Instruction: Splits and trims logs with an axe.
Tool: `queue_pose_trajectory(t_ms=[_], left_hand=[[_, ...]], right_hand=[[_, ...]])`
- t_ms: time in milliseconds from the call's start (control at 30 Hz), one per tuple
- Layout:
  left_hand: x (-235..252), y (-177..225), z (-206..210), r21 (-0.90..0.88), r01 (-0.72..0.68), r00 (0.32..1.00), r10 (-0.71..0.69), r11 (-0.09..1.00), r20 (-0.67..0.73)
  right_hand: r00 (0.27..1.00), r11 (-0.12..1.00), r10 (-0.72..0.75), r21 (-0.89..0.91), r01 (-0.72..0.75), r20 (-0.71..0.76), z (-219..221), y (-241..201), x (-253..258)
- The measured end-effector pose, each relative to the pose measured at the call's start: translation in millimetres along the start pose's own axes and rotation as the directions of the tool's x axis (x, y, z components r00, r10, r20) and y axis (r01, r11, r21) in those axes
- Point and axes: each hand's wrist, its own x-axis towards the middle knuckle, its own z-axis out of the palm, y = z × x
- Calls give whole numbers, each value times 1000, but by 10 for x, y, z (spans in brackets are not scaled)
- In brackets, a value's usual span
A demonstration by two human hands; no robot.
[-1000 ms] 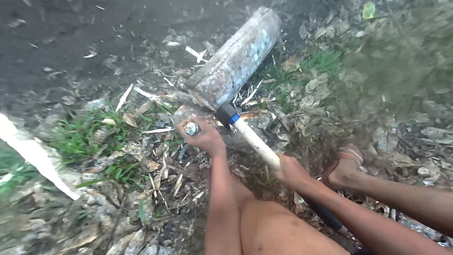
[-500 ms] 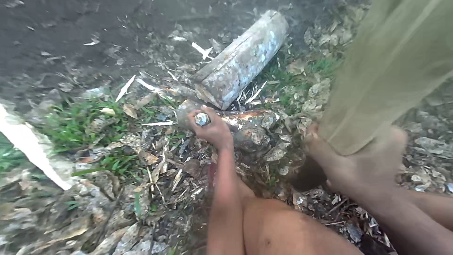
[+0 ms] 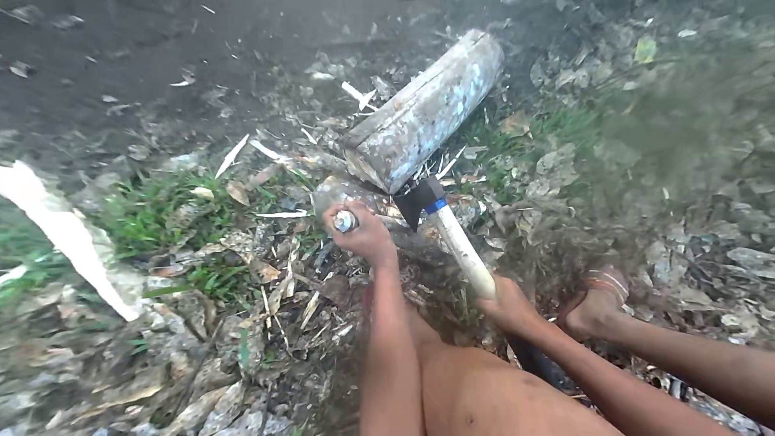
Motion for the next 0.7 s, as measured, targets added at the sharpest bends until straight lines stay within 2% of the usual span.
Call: queue_pose_trajectory(t_ms=[133,233,300,367,433,467,500,533,567,600,633,667,700], left_hand=[[12,25,5,21,-13,1000,13,1000,-27],[22,28,1,39,-23,999,24,999,-33],[9,38,-13,39,-17,999,18,999,-31],[18,49,-7,45,-11,1000,13,999,-29],[14,60,-10,56,-2,1000,4,998,-31],[21,59,-7,59,2,999,0,998,-32],[30,51,-7,59,2,999,0,998,-35],[40,43,-9,56,4,999,-2,998,-40],[44,45,-10,53,11,999,-8,999,-42],[43,44,-15,54,17,999,-15,998,-40],[46,39,-16,54,19,999,-17,998,-43],[40,30,-23,56,16,999,-13,998,-52],[26,27,-34,60,12,998,-8,998,-63]], right_hand=[[999,998,-35,59,36,-29,-115,-143,-158],[965,974,-186,96,207,-186,-335,-371,-384],[871,924,-325,73,375,-369,-503,-567,-571],[726,845,-447,18,534,-522,-659,-776,-726],[613,788,-509,-42,614,-604,-740,-895,-850],[586,779,-524,-68,624,-618,-736,-892,-875],[597,790,-524,-86,607,-608,-698,-843,-872],[661,831,-502,-98,548,-557,-628,-749,-846],[767,888,-445,-115,445,-462,-531,-618,-788],[882,939,-344,-134,317,-322,-417,-467,-668],[965,970,-208,-158,183,-159,-306,-324,-493],[997,976,-71,-208,62,-35,-192,-190,-316],[1000,968,15,-253,-10,19,-91,-87,-209]])
